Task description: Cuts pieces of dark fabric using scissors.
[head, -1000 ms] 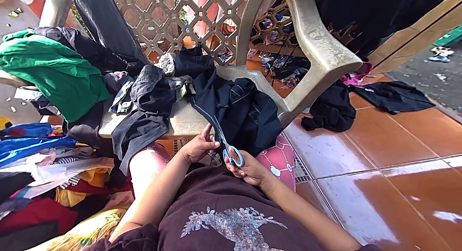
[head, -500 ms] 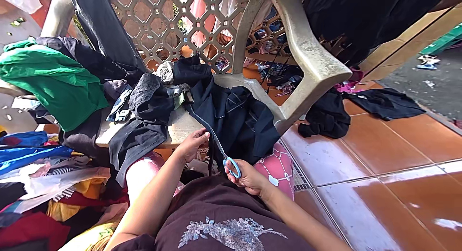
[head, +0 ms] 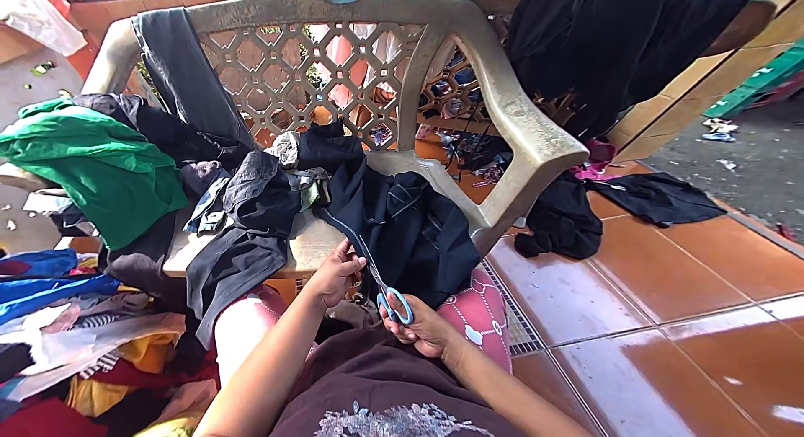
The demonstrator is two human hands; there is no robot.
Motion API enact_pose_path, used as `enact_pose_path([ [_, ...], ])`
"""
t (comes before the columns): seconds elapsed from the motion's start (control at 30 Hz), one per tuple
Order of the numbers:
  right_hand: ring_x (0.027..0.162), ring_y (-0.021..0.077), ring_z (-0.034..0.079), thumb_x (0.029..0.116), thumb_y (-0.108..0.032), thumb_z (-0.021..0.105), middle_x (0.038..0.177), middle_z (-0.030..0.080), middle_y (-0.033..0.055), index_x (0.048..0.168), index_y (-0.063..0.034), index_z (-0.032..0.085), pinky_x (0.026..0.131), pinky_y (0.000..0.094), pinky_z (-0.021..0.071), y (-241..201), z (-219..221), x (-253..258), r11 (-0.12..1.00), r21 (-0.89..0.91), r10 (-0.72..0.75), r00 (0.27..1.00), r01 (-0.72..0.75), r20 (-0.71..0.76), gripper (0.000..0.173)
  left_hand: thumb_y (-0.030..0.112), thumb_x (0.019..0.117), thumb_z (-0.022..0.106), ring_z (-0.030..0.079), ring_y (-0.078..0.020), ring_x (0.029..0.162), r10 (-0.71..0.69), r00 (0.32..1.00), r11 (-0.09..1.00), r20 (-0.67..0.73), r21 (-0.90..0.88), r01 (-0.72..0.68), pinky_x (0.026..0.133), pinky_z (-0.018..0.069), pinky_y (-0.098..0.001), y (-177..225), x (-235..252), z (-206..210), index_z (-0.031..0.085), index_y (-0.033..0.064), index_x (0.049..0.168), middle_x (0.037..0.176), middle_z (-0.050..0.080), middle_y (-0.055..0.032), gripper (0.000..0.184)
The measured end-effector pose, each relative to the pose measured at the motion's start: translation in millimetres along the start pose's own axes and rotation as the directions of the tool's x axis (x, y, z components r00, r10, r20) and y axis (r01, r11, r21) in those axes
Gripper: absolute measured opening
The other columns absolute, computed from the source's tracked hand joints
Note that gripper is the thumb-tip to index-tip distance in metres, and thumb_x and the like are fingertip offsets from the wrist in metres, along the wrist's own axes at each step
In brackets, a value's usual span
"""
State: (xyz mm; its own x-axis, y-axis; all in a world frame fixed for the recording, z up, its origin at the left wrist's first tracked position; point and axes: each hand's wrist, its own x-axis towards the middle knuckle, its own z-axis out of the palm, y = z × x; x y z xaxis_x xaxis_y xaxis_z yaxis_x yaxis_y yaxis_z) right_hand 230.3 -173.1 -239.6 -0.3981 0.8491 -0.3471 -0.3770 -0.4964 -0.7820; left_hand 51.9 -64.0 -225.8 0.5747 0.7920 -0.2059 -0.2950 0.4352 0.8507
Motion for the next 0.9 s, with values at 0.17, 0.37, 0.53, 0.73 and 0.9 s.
enact_pose_path([
  [0.17, 0.042, -0.0048, 0.04, 0.1099, -0.033, 0.038, 0.06, 0.052, -0.0074, 0.091, -0.0113, 0.056, 0.04, 0.0093, 0.0312, 3.8, 1.1, 2.0, 1.0, -0.024, 0.002, 1.0, -0.002, 0.005, 0.034, -0.007, 0.0993, 0.048, 0.066, -0.0113, 0.078, -0.028, 1.0, 1.0, -0.002, -0.01, 0.028, 0.075, 0.0565, -0.0276, -0.2, -2.1, -1.6, 0.02, 0.0125, 0.155, 0.102, 0.066, -0.0061, 0.065],
  [0.37, 0.042, -0.0047, 0.04, 0.1082, -0.027, 0.042, 0.058, 0.052, -0.0084, 0.089, -0.0125, 0.057, 0.04, 0.0104, 0.0306, 4.9, 2.2, 2.0, 0.998, -0.068, -0.005, 1.0, 0.004, -0.01, 0.028, -0.007, 0.0977, 0.049, 0.062, -0.0088, 0.07, -0.048, 0.999, 0.999, 0.008, -0.016, 0.049, 0.069, 0.0546, -0.0241, 0.7, -4.4, -7.1, 0.017, 0.0147, 0.156, 0.096, 0.063, -0.0039, 0.07],
  [0.53, 0.042, -0.0055, 0.04, 0.1095, -0.032, 0.038, 0.06, 0.053, -0.008, 0.091, -0.0119, 0.057, 0.041, 0.009, 0.0311, 2.5, -0.4, 4.1, 0.999, -0.051, 0.001, 1.0, 0.0, 0.031, 0.033, -0.006, 0.0945, 0.052, 0.063, -0.0074, 0.071, -0.09, 0.992, 0.994, 0.094, 0.065, 0.084, 0.069, 0.0545, -0.0232, -3.5, -6.2, -12.5, 0.017, 0.0135, 0.155, 0.092, 0.065, -0.0013, 0.072],
  [0.73, 0.042, -0.0051, 0.038, 0.1086, -0.037, 0.04, 0.059, 0.051, -0.0081, 0.089, -0.0115, 0.058, 0.04, 0.0095, 0.0298, 3.1, -3.7, 4.6, 0.999, -0.048, 0.003, 1.0, -0.002, 0.015, 0.036, -0.003, 0.0941, 0.053, 0.063, -0.0072, 0.073, -0.11, 0.985, 0.991, 0.133, 0.087, 0.099, 0.07, 0.0546, -0.023, -4.1, -6.0, -15.8, 0.019, 0.015, 0.153, 0.097, 0.066, -0.0017, 0.071],
  [0.9, 0.041, -0.0049, 0.039, 0.1099, -0.033, 0.037, 0.058, 0.051, -0.008, 0.09, -0.0114, 0.056, 0.04, 0.0096, 0.0303, 4.9, 2.2, 3.9, 0.999, -0.04, 0.001, 1.0, -0.002, -0.014, 0.035, -0.004, 0.0943, 0.053, 0.063, -0.0067, 0.072, -0.106, 0.985, 0.992, 0.139, 0.084, 0.095, 0.069, 0.0537, -0.0219, -5.3, -5.5, -15.6, 0.011, 0.0157, 0.156, 0.096, 0.066, -0.0021, 0.077],
])
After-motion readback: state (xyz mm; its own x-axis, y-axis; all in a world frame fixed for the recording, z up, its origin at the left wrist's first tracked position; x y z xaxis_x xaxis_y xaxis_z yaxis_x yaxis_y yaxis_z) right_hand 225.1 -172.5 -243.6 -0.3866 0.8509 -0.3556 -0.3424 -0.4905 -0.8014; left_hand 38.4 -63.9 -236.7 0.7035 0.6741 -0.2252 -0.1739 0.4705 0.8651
